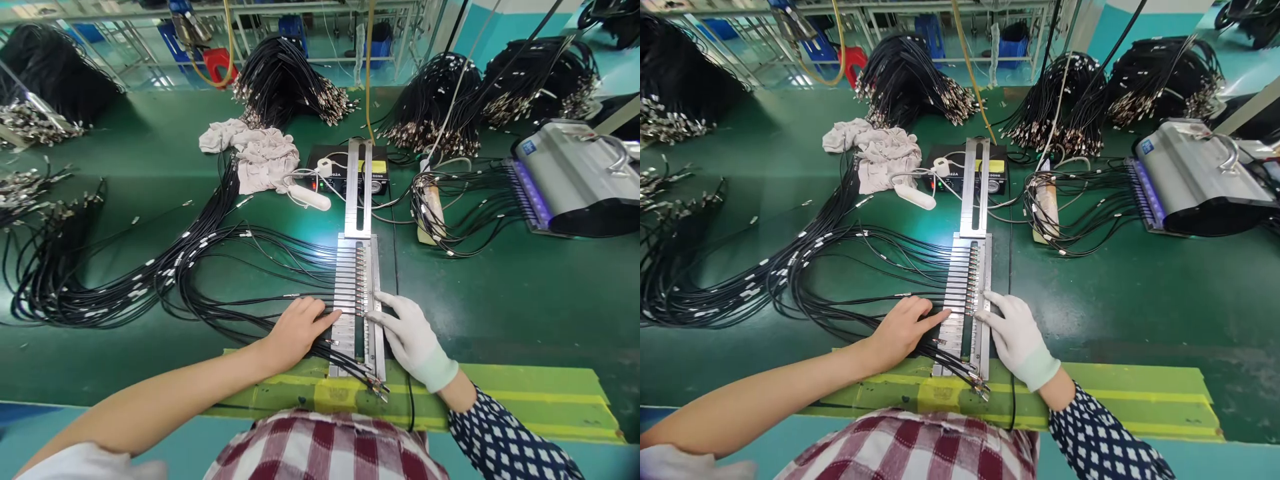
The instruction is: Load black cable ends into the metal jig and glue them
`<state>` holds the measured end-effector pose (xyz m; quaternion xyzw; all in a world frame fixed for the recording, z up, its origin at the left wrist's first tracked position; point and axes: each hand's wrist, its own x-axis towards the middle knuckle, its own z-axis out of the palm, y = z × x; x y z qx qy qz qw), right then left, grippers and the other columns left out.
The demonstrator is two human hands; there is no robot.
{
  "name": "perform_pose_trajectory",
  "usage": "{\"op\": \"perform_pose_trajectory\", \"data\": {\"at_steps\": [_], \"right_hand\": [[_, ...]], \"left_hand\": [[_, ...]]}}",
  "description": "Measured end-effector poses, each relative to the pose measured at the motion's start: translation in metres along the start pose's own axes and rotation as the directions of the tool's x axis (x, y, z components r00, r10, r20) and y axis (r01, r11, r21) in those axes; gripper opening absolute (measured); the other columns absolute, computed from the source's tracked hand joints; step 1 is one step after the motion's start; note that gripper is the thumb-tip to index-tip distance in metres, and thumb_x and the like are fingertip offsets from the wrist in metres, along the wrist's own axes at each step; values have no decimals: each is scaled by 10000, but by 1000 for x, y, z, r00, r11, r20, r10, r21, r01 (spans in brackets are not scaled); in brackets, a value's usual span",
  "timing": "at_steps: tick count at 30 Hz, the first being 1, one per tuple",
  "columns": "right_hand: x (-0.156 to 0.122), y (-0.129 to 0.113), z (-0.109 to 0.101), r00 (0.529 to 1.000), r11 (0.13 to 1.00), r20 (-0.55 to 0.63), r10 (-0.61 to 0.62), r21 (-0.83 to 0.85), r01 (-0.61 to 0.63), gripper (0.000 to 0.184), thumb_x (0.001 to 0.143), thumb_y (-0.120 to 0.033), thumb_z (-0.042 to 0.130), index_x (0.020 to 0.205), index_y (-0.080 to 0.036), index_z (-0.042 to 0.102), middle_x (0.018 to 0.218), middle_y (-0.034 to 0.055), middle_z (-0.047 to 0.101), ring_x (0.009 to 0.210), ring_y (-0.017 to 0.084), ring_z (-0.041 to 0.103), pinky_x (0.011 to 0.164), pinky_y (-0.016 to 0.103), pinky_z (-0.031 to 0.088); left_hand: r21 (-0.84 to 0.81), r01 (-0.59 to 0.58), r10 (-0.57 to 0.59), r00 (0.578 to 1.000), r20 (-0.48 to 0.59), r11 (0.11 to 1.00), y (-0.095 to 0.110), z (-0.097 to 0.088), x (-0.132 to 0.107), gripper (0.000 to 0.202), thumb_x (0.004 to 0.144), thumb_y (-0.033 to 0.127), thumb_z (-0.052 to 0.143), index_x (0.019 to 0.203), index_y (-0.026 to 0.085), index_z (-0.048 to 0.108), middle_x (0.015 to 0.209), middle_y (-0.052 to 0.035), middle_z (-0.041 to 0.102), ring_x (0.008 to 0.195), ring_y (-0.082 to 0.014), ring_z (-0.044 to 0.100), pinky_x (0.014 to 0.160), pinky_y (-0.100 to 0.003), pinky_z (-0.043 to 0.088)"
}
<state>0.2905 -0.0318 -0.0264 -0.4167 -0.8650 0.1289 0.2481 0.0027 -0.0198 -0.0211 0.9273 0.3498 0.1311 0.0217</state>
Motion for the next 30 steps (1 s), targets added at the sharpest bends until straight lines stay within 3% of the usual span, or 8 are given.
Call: {"op": "perform_pose_trajectory", "data": {"at_steps": [3, 7, 11, 16, 19, 22, 25, 30], "right_hand": [[3, 3, 1, 1000, 1000, -22, 0, 12, 0, 343, 925, -102, 455, 1180, -223, 648, 1383, 124, 539, 1214, 290, 523, 973, 501, 479], [5, 2, 1, 1000, 1000, -13, 22, 3, -22, 321, 947, -142, 450, 1165, -236, 665, 1375, 119, 554, 1205, 290, 539, 968, 505, 484], [3, 2, 2, 999, 999, -12, 36, 5, -35, 310, 953, -173, 458, 1166, -242, 671, 1379, 113, 559, 1204, 292, 549, 986, 514, 481], [3, 3, 3, 999, 1000, -21, 24, -17, -25, 308, 963, -180, 450, 1168, -238, 672, 1378, 111, 560, 1220, 296, 541, 990, 511, 477], [4, 2, 4, 999, 999, -27, 19, -29, -20, 303, 966, -177, 448, 1164, -234, 670, 1372, 114, 561, 1219, 295, 542, 987, 509, 478], [4, 1, 4, 999, 999, -36, 18, -31, -19, 298, 964, -165, 450, 1151, -232, 673, 1362, 114, 567, 1218, 288, 542, 986, 502, 481], [4, 1, 4, 999, 999, -39, 30, -35, -31, 297, 959, -153, 456, 1152, -230, 668, 1357, 114, 570, 1219, 285, 539, 986, 498, 482], [4, -1, 3, 999, 999, -39, 35, -20, -36, 311, 952, -141, 454, 1168, -227, 660, 1364, 115, 570, 1223, 277, 541, 991, 490, 483]], "left_hand": [[-24, 6, -4, 997, 82, 1000, 1, -1, -4, 436, 970, 83, 341, 1351, 147, 545, 870, -66, 581, 784, -201, 470, 703, -331, 395], [-175, 103, -74, 983, 166, 979, 1, -13, -5, 408, 992, 123, 349, 1345, 196, 541, 936, -54, 634, 838, -190, 521, 739, -325, 400], [-326, 197, -113, 959, 260, 925, 2, -33, -9, 210, 997, 222, 465, 1159, 205, 596, 998, -42, 651, 921, -179, 554, 777, -308, 395], [-307, 250, -147, 935, 322, 918, 4, -38, -12, 124, 943, 110, 497, 966, 197, 583, 961, -27, 622, 913, -188, 528, 784, -310, 379], [-328, 273, -191, 946, 262, 904, 2, -30, -13, 128, 950, 103, 473, 952, 189, 567, 941, -29, 624, 891, -181, 531, 796, -314, 397], [-401, 237, -210, 971, 112, 885, 3, -20, -10, 129, 981, 145, 455, 999, 190, 575, 963, -35, 643, 905, -172, 550, 844, -314, 427], [-404, 124, -128, 992, 16, 907, 10, -9, 2, 173, 994, 161, 433, 1012, 182, 604, 967, -54, 655, 925, -180, 569, 862, -317, 452], [-365, 28, -28, 1000, 4, 931, 16, 0, 23, 246, 995, 138, 395, 1035, 159, 637, 968, -83, 654, 924, -190, 578, 860, -321, 486]]}}
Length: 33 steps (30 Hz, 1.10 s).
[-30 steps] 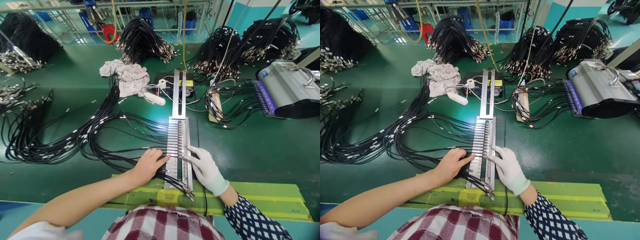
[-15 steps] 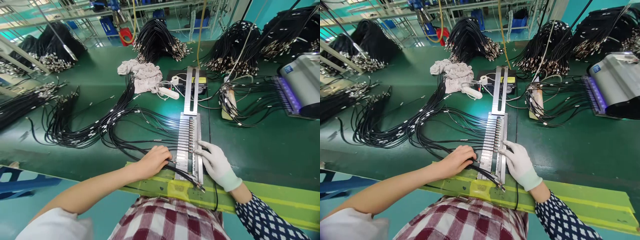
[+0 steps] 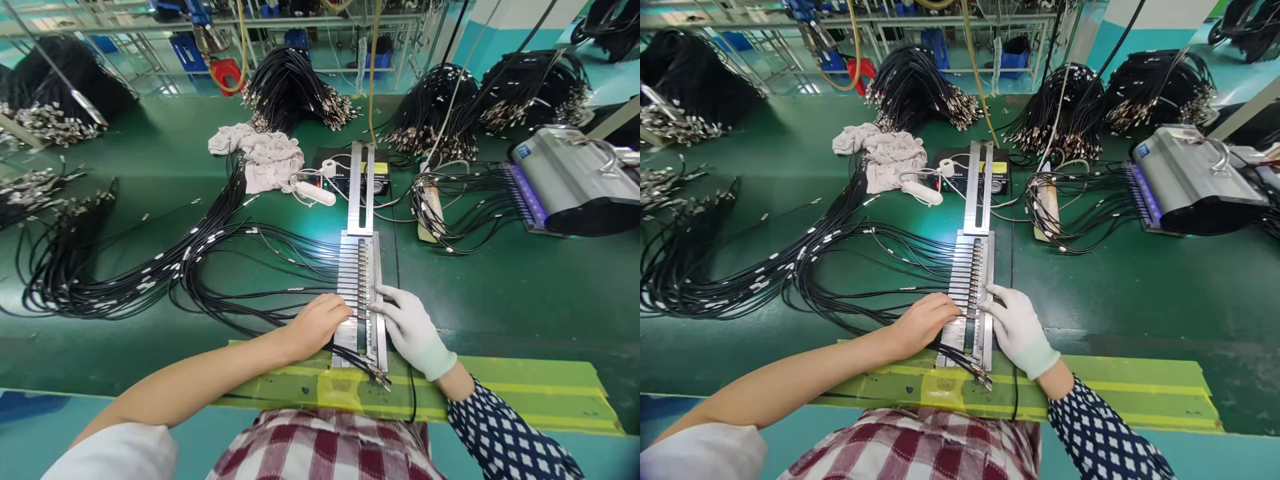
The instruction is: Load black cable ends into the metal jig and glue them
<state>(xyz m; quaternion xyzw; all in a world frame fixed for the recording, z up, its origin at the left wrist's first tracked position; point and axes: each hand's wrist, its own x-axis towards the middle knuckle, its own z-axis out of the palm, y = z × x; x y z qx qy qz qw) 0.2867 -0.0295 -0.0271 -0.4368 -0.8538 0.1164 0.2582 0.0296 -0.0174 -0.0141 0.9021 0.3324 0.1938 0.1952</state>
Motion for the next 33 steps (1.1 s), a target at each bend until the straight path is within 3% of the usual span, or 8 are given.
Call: {"op": "perform_pose_trajectory", "data": {"at_steps": [6, 14, 17, 23, 26, 31, 33], "right_hand": [[2, -2, -2, 999, 999, 11, 34, 33, -34, 315, 923, -136, 481, 1146, -235, 680, 1359, 111, 580, 1210, 282, 553, 988, 492, 491], [2, -1, -1, 999, 997, 25, 47, 58, -48, 322, 921, -120, 480, 1158, -234, 666, 1364, 105, 570, 1217, 284, 541, 999, 499, 477], [2, -1, -1, 998, 996, 24, 50, 72, -52, 333, 916, -118, 481, 1167, -237, 663, 1371, 102, 566, 1222, 288, 537, 1007, 506, 475], [3, -1, -2, 998, 996, 25, 56, 64, -57, 321, 926, -136, 479, 1150, -248, 679, 1355, 98, 582, 1219, 286, 547, 998, 504, 485], [3, -1, -1, 999, 998, 13, 41, 41, -42, 306, 944, -150, 471, 1148, -244, 679, 1354, 98, 586, 1223, 282, 548, 1002, 498, 483], [2, -1, 1, 999, 999, -11, 31, 24, -30, 296, 968, -175, 452, 1179, -218, 655, 1351, 107, 594, 1220, 277, 560, 1010, 492, 482], [2, -1, 2, 999, 999, -26, 39, 38, -38, 306, 971, -185, 449, 1213, -214, 635, 1350, 108, 597, 1228, 273, 561, 1025, 492, 477]], "left_hand": [[-1, -23, 23, 1000, 17, 1000, -7, -1, 3, 286, 1004, 137, 360, 1072, 166, 637, 971, -78, 650, 927, -178, 575, 863, -319, 500], [198, -233, 217, 971, 98, 952, -5, -3, 2, 273, 1017, 157, 353, 1157, 109, 582, 988, -115, 628, 906, -206, 533, 823, -342, 467], [258, -194, 177, 980, 88, 946, -3, -3, -5, 295, 1000, 126, 359, 1215, 110, 561, 969, -114, 611, 893, -217, 535, 792, -352, 456], [308, -82, 28, 984, 176, 948, 6, 4, -17, 465, 931, 48, 380, 1386, 119, 444, 983, -113, 610, 879, -230, 538, 821, -382, 471], [286, -74, 30, 987, 155, 955, 8, 0, -22, 426, 942, 59, 378, 1352, 127, 472, 968, -102, 626, 870, -221, 549, 813, -369, 477], [201, -50, 23, 991, 133, 978, 10, -21, -46, 220, 996, 256, 479, 1173, 154, 562, 952, -71, 650, 893, -199, 571, 830, -349, 460], [228, -45, 19, 993, 113, 973, 10, -28, -56, 166, 999, 238, 469, 1078, 162, 592, 909, -60, 644, 867, -190, 574, 806, -335, 459]]}}
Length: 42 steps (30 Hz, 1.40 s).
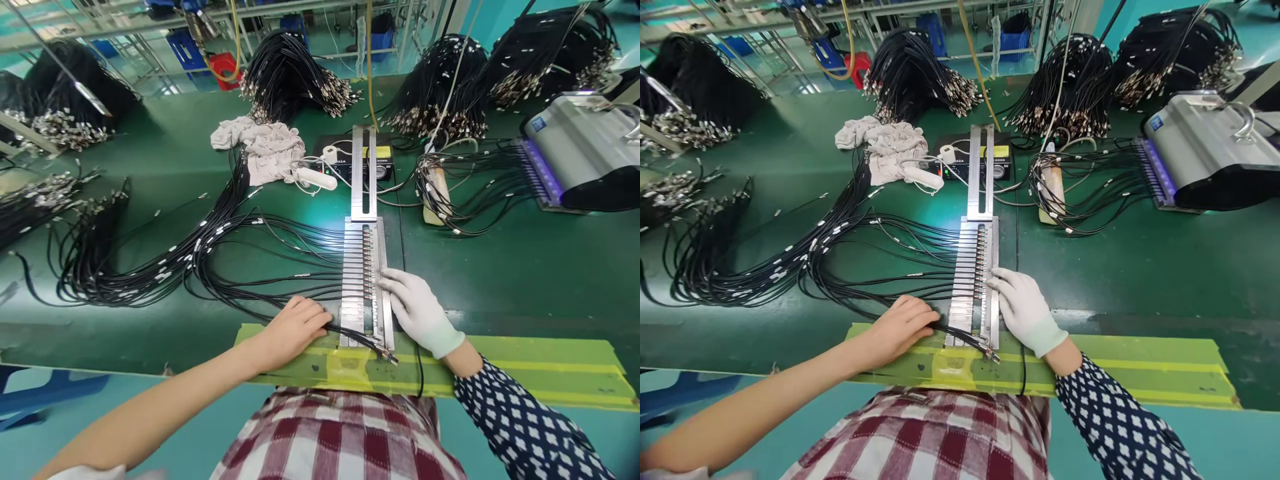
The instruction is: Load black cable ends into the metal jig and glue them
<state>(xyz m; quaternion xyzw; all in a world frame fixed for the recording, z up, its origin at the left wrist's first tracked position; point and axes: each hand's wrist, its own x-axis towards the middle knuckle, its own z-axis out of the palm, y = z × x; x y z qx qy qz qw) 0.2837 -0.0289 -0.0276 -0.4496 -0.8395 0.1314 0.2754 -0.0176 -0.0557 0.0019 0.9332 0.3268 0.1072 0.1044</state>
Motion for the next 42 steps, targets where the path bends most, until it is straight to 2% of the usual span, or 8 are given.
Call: {"op": "perform_pose_trajectory", "data": {"at_steps": [5, 8, 11, 15, 19, 25, 34, 42], "right_hand": [[-1, 1, 1, 1000, 1000, 7, 17, 0, -17, 297, 980, -216, 446, 1215, -218, 627, 1369, 101, 586, 1245, 270, 554, 1045, 497, 467], [-2, 1, 2, 1000, 1000, 5, 15, -8, -15, 297, 983, -220, 443, 1218, -208, 624, 1373, 108, 583, 1252, 272, 550, 1052, 493, 463], [-2, 1, 3, 1000, 1000, 8, 21, -18, -21, 306, 980, -217, 439, 1222, -212, 628, 1368, 107, 586, 1249, 276, 552, 1048, 498, 466], [-1, 0, 2, 1000, 999, 8, 21, -25, -21, 303, 978, -220, 444, 1212, -209, 635, 1361, 108, 591, 1241, 279, 558, 1038, 502, 475], [0, -1, 1, 1000, 1000, 2, 9, -30, -9, 292, 981, -215, 448, 1206, -198, 633, 1360, 116, 592, 1239, 282, 558, 1031, 505, 479], [0, -2, 0, 1000, 999, -3, -4, -39, 4, 289, 977, -184, 456, 1217, -202, 616, 1364, 118, 590, 1232, 280, 561, 1022, 510, 482], [1, 0, 1, 1000, 1000, 5, -7, -27, 7, 276, 969, -160, 467, 1196, -198, 620, 1343, 118, 597, 1223, 276, 561, 1011, 499, 480], [1, -1, -1, 1000, 1000, 11, -10, -15, 10, 283, 972, -155, 452, 1203, -197, 611, 1348, 117, 593, 1229, 274, 554, 1013, 492, 480]], "left_hand": [[16, 38, -35, 990, -134, 999, 0, -15, -16, 199, 1008, 212, 428, 995, 162, 620, 901, -64, 644, 801, -165, 578, 708, -278, 470], [-195, 139, -162, 981, -104, 971, 1, -26, -28, 170, 989, 188, 473, 947, 171, 637, 884, -52, 632, 803, -149, 585, 712, -255, 482], [-505, 276, -302, 953, 31, 818, 4, -28, -39, 110, 933, 187, 593, 843, 176, 656, 855, -29, 633, 797, -127, 608, 714, -222, 502], [-521, 319, -396, 917, -40, 792, 7, -18, -35, 83, 927, 179, 600, 879, 172, 667, 858, -33, 640, 806, -136, 609, 714, -236, 504], [-195, 209, -244, 953, -178, 958, 6, -4, -5, 182, 977, 163, 483, 1025, 145, 657, 965, -88, 643, 916, -192, 572, 837, -326, 494], [143, 129, -129, 992, -10, 981, 1, 19, 20, 455, 929, 23, 367, 1333, 137, 545, 1054, -112, 644, 909, -228, 559, 784, -360, 474], [48, 150, -150, 989, 6, 988, 3, 22, 22, 359, 945, 71, 410, 1274, 135, 538, 1063, -104, 634, 936, -233, 546, 810, -372, 476], [-86, -12, -2, 986, -169, 996, -3, 24, 20, 401, 925, -11, 319, 1229, 156, 520, 977, -72, 554, 889, -162, 523, 791, -260, 501]]}}
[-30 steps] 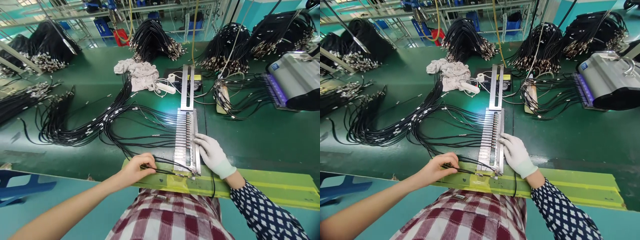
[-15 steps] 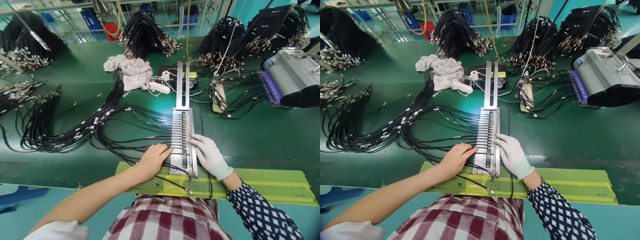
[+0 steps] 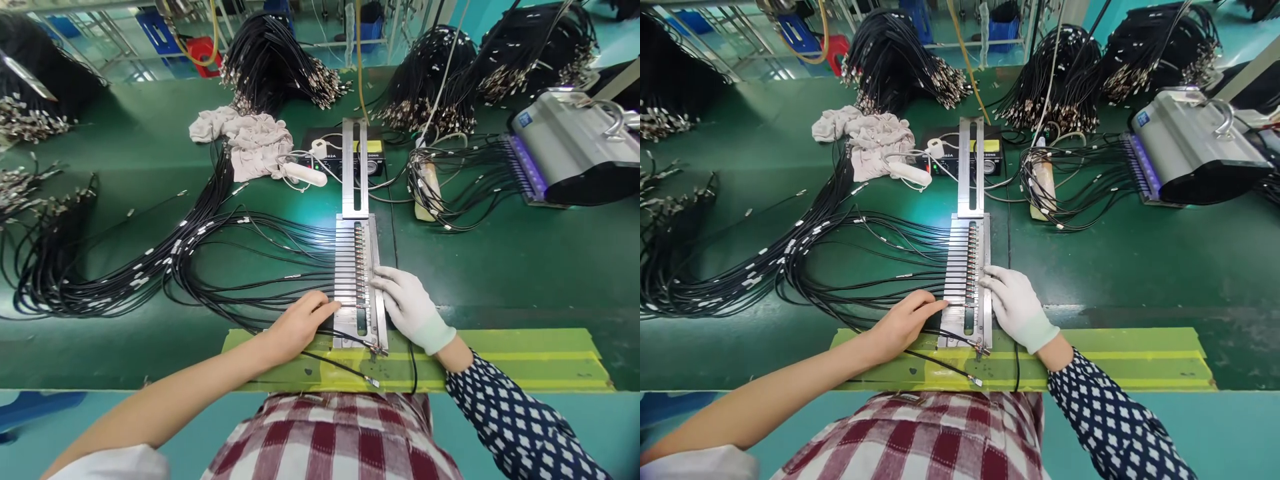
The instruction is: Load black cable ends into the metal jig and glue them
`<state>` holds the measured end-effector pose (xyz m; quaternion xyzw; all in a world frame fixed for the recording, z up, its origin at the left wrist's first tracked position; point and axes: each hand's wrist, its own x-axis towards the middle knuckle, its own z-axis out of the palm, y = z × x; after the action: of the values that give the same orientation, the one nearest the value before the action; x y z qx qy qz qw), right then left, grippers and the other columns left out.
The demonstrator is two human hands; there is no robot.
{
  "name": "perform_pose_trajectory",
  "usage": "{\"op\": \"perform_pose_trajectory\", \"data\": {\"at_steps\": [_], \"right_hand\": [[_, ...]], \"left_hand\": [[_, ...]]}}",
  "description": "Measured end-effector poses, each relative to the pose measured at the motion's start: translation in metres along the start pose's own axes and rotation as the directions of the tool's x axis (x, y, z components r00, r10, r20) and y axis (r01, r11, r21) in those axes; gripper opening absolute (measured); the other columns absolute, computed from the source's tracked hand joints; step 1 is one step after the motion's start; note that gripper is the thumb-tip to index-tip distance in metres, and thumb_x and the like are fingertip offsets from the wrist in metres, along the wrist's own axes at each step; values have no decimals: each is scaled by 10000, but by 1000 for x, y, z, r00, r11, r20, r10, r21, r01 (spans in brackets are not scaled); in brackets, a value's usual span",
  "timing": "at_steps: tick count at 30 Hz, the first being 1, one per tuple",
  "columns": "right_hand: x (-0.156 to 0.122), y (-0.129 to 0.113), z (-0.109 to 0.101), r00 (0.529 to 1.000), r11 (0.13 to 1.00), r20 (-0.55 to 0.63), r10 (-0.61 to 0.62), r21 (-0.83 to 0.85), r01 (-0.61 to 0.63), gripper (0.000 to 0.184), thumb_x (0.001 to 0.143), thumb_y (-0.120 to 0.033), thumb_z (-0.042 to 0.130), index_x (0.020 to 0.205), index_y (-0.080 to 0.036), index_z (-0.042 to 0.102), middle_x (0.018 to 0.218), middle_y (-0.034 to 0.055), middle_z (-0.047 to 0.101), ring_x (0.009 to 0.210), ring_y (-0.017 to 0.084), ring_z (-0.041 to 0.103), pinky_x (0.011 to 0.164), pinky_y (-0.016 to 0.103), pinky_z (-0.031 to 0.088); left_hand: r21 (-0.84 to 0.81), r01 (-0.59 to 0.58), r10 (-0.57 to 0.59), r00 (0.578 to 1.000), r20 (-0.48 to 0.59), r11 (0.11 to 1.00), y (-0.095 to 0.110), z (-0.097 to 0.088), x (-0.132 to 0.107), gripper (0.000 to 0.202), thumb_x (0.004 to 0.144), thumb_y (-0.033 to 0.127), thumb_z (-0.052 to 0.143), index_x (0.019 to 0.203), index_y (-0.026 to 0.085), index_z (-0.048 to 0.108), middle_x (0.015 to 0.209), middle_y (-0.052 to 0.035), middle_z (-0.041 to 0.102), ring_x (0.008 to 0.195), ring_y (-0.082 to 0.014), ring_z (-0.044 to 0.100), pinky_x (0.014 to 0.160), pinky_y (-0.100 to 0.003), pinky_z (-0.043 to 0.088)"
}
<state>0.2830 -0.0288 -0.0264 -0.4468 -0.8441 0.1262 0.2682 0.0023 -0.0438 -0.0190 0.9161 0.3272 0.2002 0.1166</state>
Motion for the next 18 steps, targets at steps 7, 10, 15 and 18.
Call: {"op": "perform_pose_trajectory", "data": {"at_steps": [7, 10, 15, 18], "right_hand": [[0, 0, 0, 1000, 1000, 16, 16, 9, -16, 291, 971, -158, 454, 1217, -207, 602, 1362, 111, 582, 1229, 276, 549, 1013, 499, 475], [-1, 0, 0, 1000, 999, 12, 26, 20, -26, 288, 972, -158, 455, 1214, -209, 603, 1357, 108, 586, 1228, 270, 548, 1015, 491, 473], [0, -1, -1, 999, 999, 17, 32, 34, -33, 295, 974, -159, 443, 1213, -206, 611, 1354, 107, 589, 1240, 266, 542, 1022, 482, 465], [1, -2, -3, 999, 998, 20, 41, 36, -42, 297, 973, -159, 437, 1203, -195, 622, 1341, 114, 597, 1233, 266, 547, 1018, 477, 466]], "left_hand": [[80, -30, 26, 998, 51, 996, -3, -6, 6, 400, 962, 38, 269, 1255, 159, 511, 980, -75, 545, 914, -173, 514, 793, -275, 505], [85, -38, 32, 998, 63, 996, -3, -7, 10, 369, 988, 77, 265, 1234, 162, 526, 996, -77, 557, 926, -177, 515, 824, -290, 507], [105, -46, 38, 997, 68, 993, -1, -7, 11, 355, 1002, 109, 276, 1227, 164, 545, 978, -75, 574, 902, -184, 526, 817, -311, 510], [49, -23, 21, 999, 31, 999, 0, -6, 13, 368, 986, 74, 285, 1226, 167, 549, 972, -74, 579, 904, -177, 532, 803, -297, 513]]}}
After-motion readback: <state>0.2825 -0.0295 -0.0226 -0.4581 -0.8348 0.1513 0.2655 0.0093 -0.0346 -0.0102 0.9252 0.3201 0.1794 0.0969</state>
